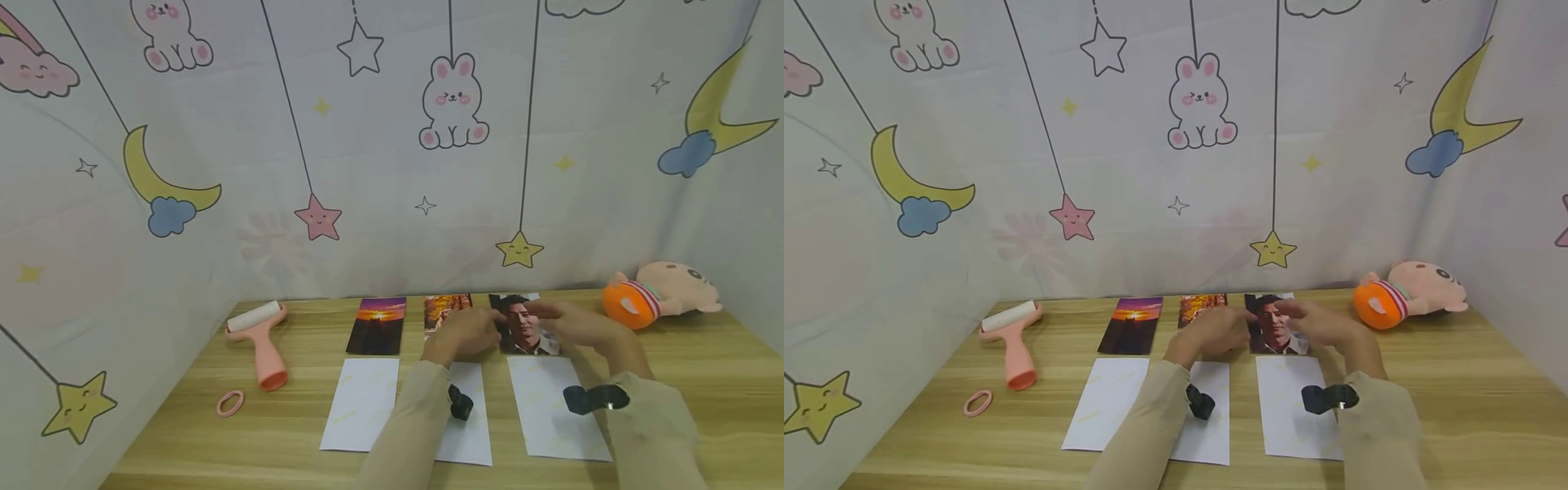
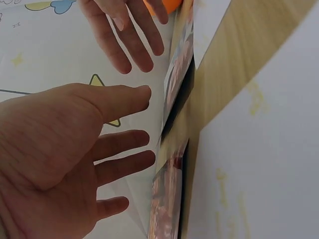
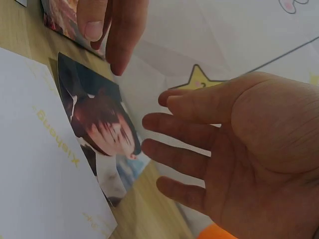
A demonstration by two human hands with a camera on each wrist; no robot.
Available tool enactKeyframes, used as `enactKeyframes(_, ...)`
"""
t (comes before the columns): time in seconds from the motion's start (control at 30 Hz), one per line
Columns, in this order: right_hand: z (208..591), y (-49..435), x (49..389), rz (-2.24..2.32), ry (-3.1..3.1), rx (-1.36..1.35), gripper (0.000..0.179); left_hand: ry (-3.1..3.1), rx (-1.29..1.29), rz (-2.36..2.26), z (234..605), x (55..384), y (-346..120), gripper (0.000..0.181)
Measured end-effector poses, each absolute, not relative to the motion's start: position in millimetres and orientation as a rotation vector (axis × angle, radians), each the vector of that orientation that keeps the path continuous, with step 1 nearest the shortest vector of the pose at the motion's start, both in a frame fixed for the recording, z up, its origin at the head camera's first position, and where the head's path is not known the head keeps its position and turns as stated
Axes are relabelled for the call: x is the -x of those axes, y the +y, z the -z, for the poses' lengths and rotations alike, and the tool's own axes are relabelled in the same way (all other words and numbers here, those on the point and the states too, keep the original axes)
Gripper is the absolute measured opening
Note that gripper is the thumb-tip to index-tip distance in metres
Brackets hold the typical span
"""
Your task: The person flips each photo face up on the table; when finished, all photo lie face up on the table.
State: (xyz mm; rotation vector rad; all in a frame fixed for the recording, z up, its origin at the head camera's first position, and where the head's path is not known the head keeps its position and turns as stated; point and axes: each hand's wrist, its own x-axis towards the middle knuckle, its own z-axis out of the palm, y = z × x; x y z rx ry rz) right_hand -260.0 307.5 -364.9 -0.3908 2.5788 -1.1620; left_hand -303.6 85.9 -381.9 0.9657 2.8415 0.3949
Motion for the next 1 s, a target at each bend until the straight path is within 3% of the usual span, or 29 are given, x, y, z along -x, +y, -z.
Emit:
enactKeyframes(0.33,357,293,262,1.246,2.584,0.57,0.048,2.797,-1.048,-0.505,363,304,70,0.039)
enactKeyframes(1.0,334,248,258,1.163,2.648,0.629,0.047,2.774,-1.132,-0.585,324,293,29,0.043)
